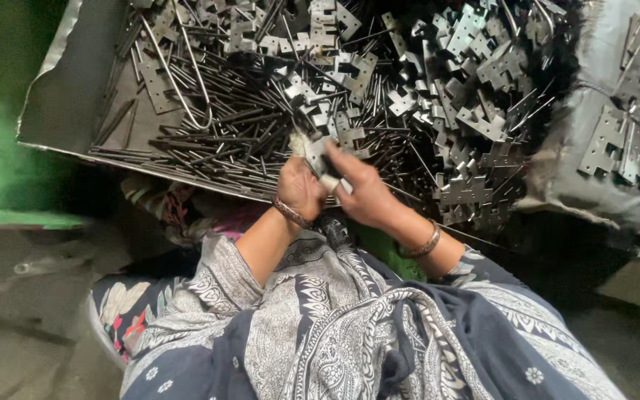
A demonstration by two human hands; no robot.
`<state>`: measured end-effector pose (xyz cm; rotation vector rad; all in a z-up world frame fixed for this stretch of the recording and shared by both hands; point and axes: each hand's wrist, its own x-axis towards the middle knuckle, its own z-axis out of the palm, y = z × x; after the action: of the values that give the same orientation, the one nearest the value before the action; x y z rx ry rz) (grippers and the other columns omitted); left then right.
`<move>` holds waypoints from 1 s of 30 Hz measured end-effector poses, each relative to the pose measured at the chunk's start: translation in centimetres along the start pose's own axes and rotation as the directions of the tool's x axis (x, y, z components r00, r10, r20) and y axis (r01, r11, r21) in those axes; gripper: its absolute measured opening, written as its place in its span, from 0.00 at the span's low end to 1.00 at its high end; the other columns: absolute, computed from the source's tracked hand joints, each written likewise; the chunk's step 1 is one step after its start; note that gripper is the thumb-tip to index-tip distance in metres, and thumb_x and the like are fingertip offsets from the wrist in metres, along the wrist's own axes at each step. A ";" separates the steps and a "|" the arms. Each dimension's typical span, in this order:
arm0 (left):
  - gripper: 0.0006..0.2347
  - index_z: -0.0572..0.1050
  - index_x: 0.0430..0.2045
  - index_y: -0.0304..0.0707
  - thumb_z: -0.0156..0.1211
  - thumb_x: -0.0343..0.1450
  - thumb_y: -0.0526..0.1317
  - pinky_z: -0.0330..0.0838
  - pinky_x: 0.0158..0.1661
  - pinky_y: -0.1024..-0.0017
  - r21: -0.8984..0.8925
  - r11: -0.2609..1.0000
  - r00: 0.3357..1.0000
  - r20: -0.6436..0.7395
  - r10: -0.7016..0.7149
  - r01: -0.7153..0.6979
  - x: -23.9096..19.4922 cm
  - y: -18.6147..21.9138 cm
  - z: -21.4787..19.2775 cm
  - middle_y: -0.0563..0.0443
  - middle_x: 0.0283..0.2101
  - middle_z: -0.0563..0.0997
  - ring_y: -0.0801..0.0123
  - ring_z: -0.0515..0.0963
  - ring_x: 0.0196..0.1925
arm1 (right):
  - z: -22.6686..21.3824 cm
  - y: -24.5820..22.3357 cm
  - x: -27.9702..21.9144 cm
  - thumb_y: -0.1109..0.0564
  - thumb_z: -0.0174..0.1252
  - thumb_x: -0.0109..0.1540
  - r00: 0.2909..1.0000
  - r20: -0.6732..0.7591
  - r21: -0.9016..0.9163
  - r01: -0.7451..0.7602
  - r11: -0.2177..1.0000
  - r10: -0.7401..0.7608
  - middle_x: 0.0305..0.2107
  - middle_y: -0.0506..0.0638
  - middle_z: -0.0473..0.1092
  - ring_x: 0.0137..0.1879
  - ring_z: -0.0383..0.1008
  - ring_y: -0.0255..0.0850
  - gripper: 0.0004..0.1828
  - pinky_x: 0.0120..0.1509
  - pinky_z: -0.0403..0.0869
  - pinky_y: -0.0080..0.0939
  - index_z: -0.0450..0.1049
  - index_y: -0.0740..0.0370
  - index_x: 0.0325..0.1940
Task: The person sorts various metal components from a large bin by hand, placing selected pieces onto a padded surface.
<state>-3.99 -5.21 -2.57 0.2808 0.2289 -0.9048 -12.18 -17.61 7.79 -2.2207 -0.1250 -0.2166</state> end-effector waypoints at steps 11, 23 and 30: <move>0.22 0.71 0.61 0.45 0.65 0.71 0.38 0.67 0.64 0.67 0.938 -0.309 0.988 0.152 -0.042 -0.157 0.9 -0.1 3.3 0.48 0.62 0.76 0.59 0.74 0.66 | -9.6 9.4 -4.2 0.67 0.55 0.63 0.684 0.015 0.988 -0.124 0.096 0.729 0.49 0.61 0.75 0.48 0.78 0.46 0.22 0.56 0.78 0.44 0.72 0.74 0.62; 0.20 0.79 0.49 0.56 0.60 0.63 0.32 0.61 0.62 0.53 0.293 -0.782 0.835 0.174 -0.522 -0.550 3.4 -0.1 3.8 0.57 0.57 0.77 0.52 0.65 0.67 | -38.8 27.6 -18.1 0.71 0.53 0.61 0.579 -0.768 -0.641 -0.697 0.322 -0.275 0.49 0.67 0.77 0.53 0.79 0.58 0.27 0.60 0.77 0.53 0.70 0.75 0.66; 0.15 0.78 0.46 0.54 0.61 0.65 0.37 0.56 0.58 0.47 0.093 -0.864 0.867 0.127 -0.483 -0.495 2.8 1.0 5.1 0.55 0.50 0.78 0.57 0.67 0.64 | -36.1 22.4 -13.4 0.62 0.52 0.60 0.673 -0.726 -0.681 -0.732 -0.015 0.140 0.45 0.70 0.75 0.62 0.68 0.71 0.25 0.59 0.65 0.75 0.73 0.71 0.61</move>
<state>-1.13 -8.41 1.50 2.4138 -2.0547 -0.3937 -25.67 -60.03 9.51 -3.2108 1.5566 -0.5731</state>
